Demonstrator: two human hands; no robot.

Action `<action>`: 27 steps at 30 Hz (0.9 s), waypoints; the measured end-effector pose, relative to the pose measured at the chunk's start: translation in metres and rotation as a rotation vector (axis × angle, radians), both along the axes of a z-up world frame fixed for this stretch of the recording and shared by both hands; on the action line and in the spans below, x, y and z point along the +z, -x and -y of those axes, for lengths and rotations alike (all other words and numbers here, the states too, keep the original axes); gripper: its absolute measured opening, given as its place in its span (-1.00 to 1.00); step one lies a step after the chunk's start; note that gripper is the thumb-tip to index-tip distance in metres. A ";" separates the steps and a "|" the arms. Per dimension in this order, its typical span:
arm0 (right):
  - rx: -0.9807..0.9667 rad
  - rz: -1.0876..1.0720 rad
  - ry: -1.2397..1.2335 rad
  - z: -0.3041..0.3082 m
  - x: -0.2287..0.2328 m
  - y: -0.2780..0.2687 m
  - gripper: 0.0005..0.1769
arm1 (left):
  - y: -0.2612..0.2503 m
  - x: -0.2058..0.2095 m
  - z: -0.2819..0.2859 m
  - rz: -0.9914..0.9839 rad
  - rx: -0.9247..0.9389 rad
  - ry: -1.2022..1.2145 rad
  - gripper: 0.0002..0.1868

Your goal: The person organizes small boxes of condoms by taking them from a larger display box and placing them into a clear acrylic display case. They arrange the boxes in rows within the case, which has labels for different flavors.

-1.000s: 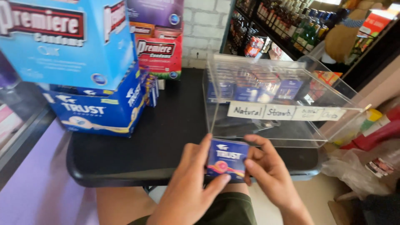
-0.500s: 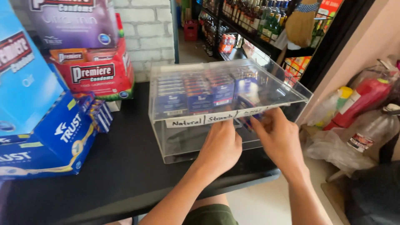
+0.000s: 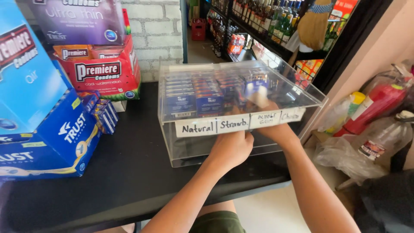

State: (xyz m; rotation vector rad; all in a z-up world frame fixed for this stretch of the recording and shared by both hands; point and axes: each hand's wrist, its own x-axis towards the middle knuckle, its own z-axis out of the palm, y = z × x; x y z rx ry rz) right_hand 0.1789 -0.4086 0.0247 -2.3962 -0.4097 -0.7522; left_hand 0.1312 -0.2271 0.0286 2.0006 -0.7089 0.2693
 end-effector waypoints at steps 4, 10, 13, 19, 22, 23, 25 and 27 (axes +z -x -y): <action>0.300 0.082 -0.087 0.003 0.008 -0.003 -0.44 | -0.009 0.001 0.006 0.040 0.036 0.171 -0.30; 0.315 -0.304 -0.007 0.026 0.011 -0.015 -0.30 | -0.017 -0.011 0.011 0.146 0.065 0.066 -0.25; 0.321 -0.172 -0.016 0.028 0.003 -0.010 -0.30 | 0.000 0.006 0.002 -0.105 0.011 0.053 -0.27; -0.044 0.041 0.199 -0.001 0.030 0.011 -0.26 | 0.002 -0.007 0.005 0.088 0.075 0.089 -0.15; -0.084 0.065 0.202 0.010 0.025 -0.008 -0.28 | 0.005 -0.007 0.006 0.166 0.120 0.063 -0.10; -0.083 0.060 0.202 0.011 0.023 -0.015 -0.28 | 0.005 -0.007 0.007 0.162 0.121 0.063 -0.10; -0.054 0.183 0.261 0.014 0.017 -0.027 -0.27 | 0.005 -0.008 0.008 0.248 0.103 -0.019 -0.09; -0.046 0.206 0.267 0.007 0.022 -0.025 -0.26 | 0.001 -0.010 0.009 0.247 0.070 -0.042 -0.16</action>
